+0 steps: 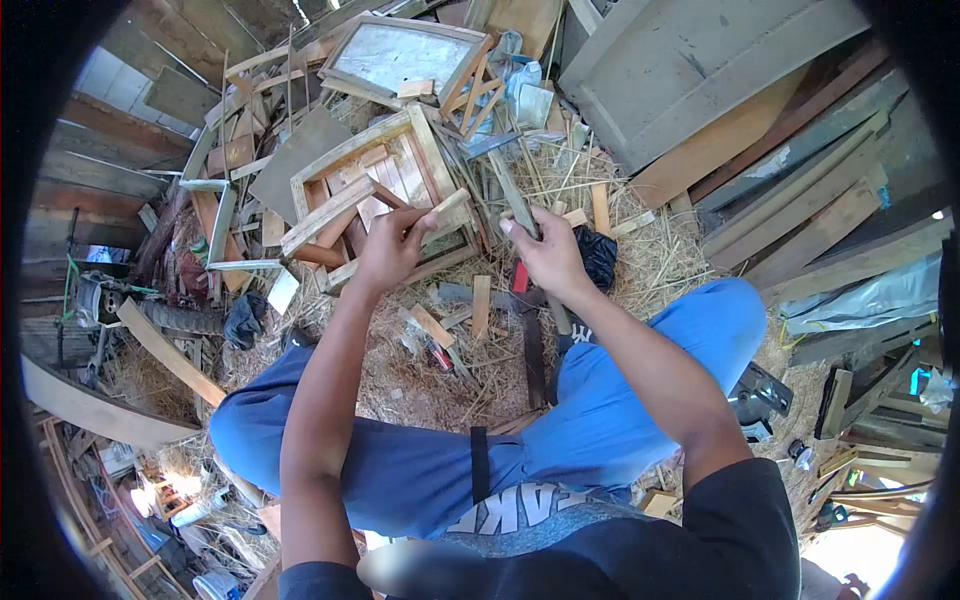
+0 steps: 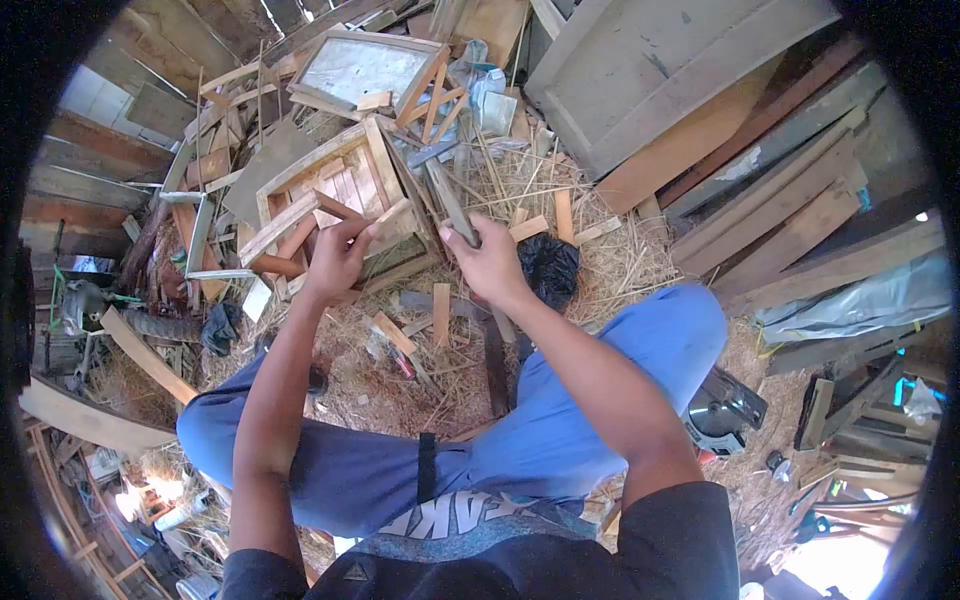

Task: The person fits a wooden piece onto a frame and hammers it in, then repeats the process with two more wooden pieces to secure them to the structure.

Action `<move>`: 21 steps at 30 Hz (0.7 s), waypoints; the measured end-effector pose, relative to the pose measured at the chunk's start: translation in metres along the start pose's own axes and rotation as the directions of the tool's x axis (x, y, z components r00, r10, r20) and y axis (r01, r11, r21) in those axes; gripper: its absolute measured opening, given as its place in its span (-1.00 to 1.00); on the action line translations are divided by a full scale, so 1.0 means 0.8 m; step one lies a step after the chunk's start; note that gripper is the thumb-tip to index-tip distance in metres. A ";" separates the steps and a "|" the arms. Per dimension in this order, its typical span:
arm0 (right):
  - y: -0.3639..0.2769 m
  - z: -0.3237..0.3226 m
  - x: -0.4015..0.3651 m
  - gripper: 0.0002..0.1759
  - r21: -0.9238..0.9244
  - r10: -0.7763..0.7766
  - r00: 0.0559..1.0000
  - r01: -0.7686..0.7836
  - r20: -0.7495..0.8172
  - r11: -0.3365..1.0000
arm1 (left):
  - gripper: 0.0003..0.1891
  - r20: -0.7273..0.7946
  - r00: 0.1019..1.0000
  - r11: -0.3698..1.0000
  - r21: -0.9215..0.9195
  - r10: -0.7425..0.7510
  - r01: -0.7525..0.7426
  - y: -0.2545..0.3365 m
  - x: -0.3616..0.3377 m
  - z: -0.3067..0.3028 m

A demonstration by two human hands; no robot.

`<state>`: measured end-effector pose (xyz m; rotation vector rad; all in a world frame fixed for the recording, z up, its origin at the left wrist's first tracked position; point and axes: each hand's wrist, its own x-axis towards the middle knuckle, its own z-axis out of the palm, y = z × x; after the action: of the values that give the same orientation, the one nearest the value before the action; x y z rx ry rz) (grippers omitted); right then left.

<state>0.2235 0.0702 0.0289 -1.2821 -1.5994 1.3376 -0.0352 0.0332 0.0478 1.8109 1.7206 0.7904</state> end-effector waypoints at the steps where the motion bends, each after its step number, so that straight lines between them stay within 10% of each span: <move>1: -0.002 0.000 0.003 -0.71 0.048 0.046 0.998 -0.048 0.041 0.998 | -0.73 0.017 0.999 0.999 -0.016 -0.028 0.028 0.003 -0.001 -0.002; 11: -0.026 0.011 0.018 -0.61 0.214 0.098 0.992 -0.113 0.079 0.970 | -0.62 0.253 0.957 0.988 -0.017 -0.144 0.153 0.044 -0.008 -0.014; 21: -0.042 -0.007 0.024 -0.67 0.233 0.261 0.962 -0.273 0.081 0.933 | -0.57 0.161 0.942 0.927 -0.193 -0.295 0.323 0.031 -0.014 -0.021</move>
<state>0.2147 0.0907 0.0607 -1.3574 -1.2757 1.6865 -0.0299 0.0197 0.0766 1.3702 1.7061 0.6809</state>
